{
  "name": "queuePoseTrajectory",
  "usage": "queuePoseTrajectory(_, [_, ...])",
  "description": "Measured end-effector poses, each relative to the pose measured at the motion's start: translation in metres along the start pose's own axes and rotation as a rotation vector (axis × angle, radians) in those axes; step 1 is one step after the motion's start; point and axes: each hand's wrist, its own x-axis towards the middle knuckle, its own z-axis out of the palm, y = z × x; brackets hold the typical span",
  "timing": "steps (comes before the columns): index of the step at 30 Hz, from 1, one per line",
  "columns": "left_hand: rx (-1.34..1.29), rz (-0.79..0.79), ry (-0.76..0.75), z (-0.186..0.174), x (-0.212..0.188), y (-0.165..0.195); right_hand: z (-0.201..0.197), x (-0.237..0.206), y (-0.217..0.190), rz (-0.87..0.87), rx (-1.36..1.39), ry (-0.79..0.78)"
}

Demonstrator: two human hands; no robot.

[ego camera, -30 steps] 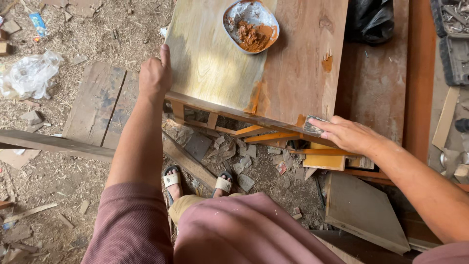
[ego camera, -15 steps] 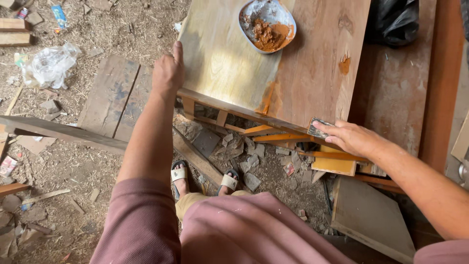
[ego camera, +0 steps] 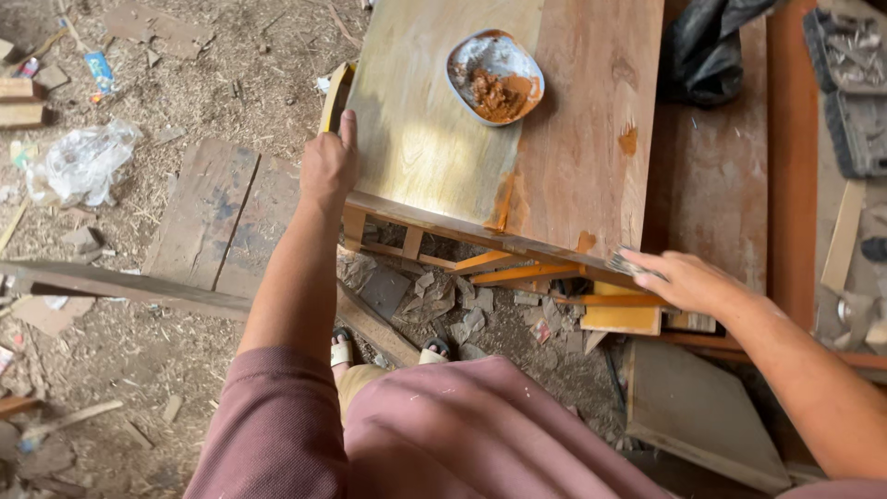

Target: The person scoops orange-brown wood filler paste from a bowl and spreads it with a putty knife over holes and the edge of a wooden tabletop, moving around the board to fill spots and wiping filler along the edge by hand.

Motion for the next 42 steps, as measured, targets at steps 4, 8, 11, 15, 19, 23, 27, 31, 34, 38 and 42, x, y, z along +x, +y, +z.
queuePoseTrajectory(4, [0.068, 0.041, -0.074, 0.003, 0.006, -0.001, -0.017, 0.015, -0.046, -0.056, -0.022, 0.063])
queuePoseTrajectory(8, [0.048, 0.088, 0.008, 0.006, 0.007, -0.004, -0.039, 0.031, -0.073, -0.072, -0.174, 0.03])
queuePoseTrajectory(11, [0.049, 0.1, 0.033, 0.007, 0.005, -0.005, -0.057, 0.033, -0.052, 0.127, -0.384, -0.21])
queuePoseTrajectory(15, [0.038, 0.094, 0.027, 0.007, 0.005, -0.004, -0.06, 0.018, -0.006, 0.158, -0.17, -0.253])
queuePoseTrajectory(19, [0.059, 0.073, -0.001, 0.008, 0.005, -0.006, -0.021, 0.011, 0.002, -0.067, 0.222, -0.144])
queuePoseTrajectory(23, [0.068, 0.098, 0.006, 0.007, 0.005, -0.005, -0.006, 0.009, -0.026, -0.097, 0.102, -0.003])
queuePoseTrajectory(27, [0.076, 0.013, -0.081, 0.006, 0.004, -0.004, -0.013, 0.015, -0.047, -0.195, -0.005, 0.065])
queuePoseTrajectory(31, [0.08, -0.013, -0.077, 0.007, 0.004, -0.005, -0.01, 0.029, -0.048, -0.286, -0.109, 0.117])
queuePoseTrajectory(34, [0.114, 0.053, 0.004, 0.01, 0.005, -0.007, -0.001, 0.039, -0.042, -0.302, -0.183, 0.141])
queuePoseTrajectory(38, [0.061, 0.071, 0.016, 0.008, 0.005, -0.007, -0.003, 0.041, -0.032, -0.272, -0.149, 0.088])
queuePoseTrajectory(42, [0.037, 0.081, 0.046, 0.006, 0.004, -0.005, -0.016, 0.035, -0.025, -0.217, -0.11, 0.06])
